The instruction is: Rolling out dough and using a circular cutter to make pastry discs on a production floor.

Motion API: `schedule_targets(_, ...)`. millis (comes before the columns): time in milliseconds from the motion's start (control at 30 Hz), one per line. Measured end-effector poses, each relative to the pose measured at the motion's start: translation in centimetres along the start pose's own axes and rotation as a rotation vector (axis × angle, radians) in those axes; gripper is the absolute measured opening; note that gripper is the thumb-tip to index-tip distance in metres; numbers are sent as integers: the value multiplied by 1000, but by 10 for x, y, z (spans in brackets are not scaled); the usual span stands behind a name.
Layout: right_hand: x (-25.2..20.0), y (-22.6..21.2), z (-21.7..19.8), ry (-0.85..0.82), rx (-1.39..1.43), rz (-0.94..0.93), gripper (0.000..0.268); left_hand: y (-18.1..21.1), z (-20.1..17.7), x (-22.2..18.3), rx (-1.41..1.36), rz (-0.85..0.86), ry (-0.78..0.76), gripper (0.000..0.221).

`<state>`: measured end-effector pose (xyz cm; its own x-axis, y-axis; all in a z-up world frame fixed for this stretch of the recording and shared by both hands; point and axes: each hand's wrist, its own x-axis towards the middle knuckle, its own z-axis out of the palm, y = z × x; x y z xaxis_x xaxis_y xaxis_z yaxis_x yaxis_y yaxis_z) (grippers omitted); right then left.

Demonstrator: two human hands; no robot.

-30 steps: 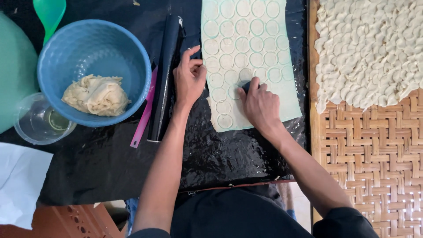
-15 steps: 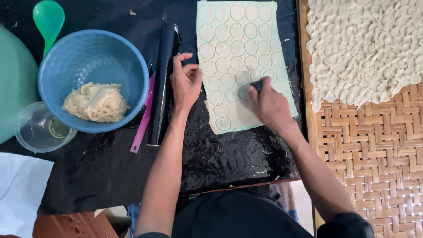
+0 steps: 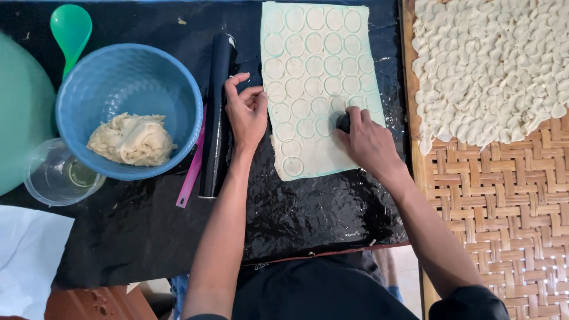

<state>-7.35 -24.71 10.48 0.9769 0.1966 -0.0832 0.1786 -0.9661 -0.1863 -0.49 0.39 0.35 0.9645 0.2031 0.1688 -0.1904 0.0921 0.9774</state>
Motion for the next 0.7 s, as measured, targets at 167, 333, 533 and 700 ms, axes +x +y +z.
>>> schedule_targets(167,7,-2,10,-41,-113,4,50,-1,-1,-1,17,5,-15,47)
schedule_targets(333,8,2,24,-2,-232,62,54,-6,0,1,-3,-1,-25,47)
schedule_targets(533,9,3,18,-62,-171,-46,51,-2,-1,0,59,15,-22,43)
schedule_targets(700,7,1,24,46,-213,0,49,2,-1,0,53,26,-16,42)
